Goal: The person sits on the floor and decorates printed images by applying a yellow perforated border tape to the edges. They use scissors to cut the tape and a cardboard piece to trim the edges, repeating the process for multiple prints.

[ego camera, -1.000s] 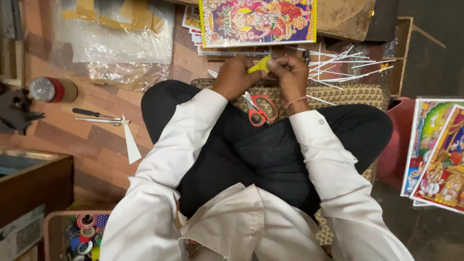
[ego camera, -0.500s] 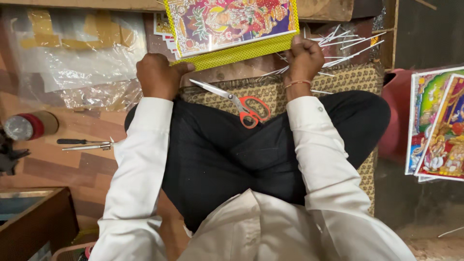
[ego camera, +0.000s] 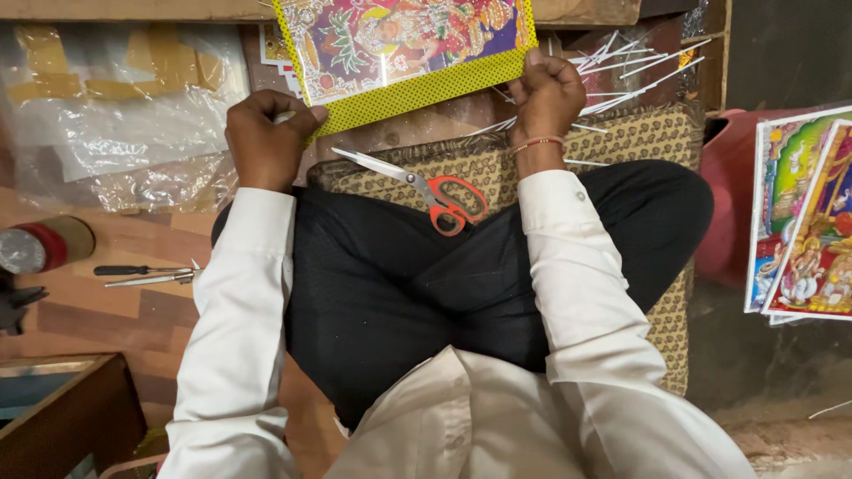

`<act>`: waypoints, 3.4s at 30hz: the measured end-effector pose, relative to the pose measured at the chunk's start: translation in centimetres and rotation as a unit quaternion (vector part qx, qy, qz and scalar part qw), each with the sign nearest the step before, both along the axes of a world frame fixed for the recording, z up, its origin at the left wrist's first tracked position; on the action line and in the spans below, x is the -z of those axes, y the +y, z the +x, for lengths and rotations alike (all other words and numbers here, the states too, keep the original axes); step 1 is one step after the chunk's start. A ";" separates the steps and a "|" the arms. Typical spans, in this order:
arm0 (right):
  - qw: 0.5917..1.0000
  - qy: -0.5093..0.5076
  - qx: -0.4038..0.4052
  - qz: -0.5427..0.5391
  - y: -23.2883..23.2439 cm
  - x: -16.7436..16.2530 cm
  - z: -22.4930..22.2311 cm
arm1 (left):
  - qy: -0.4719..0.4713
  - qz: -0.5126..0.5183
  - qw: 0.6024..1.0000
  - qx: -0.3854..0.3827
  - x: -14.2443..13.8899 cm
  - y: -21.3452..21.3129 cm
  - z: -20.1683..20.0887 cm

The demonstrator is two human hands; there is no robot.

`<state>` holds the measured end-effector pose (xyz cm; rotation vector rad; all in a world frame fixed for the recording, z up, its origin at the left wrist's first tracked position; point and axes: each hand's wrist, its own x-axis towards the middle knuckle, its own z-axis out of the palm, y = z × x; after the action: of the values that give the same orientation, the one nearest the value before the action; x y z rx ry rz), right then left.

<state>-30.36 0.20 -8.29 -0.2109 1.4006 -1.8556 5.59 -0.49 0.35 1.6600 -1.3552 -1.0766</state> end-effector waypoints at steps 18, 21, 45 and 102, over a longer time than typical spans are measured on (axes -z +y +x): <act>0.997 0.022 0.012 0.068 -0.1 -3.5 1.9 | 0.025 0.029 0.999 -0.017 -0.3 -0.2 0.1; 0.991 0.045 0.013 0.122 0.0 -4.2 2.1 | 0.041 0.028 0.999 -0.007 0.4 -0.2 0.4; 0.993 0.115 -0.040 0.001 -0.9 -1.5 0.1 | -0.083 -0.035 0.996 -0.022 2.5 -0.6 1.0; 0.999 0.039 -0.012 0.016 -1.8 -1.6 0.4 | 0.150 0.067 0.986 0.007 4.3 -3.1 2.6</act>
<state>-29.94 -1.60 -6.64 -0.2852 1.4729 -1.8207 8.17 -3.59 -3.96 1.5101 -1.1206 -1.3892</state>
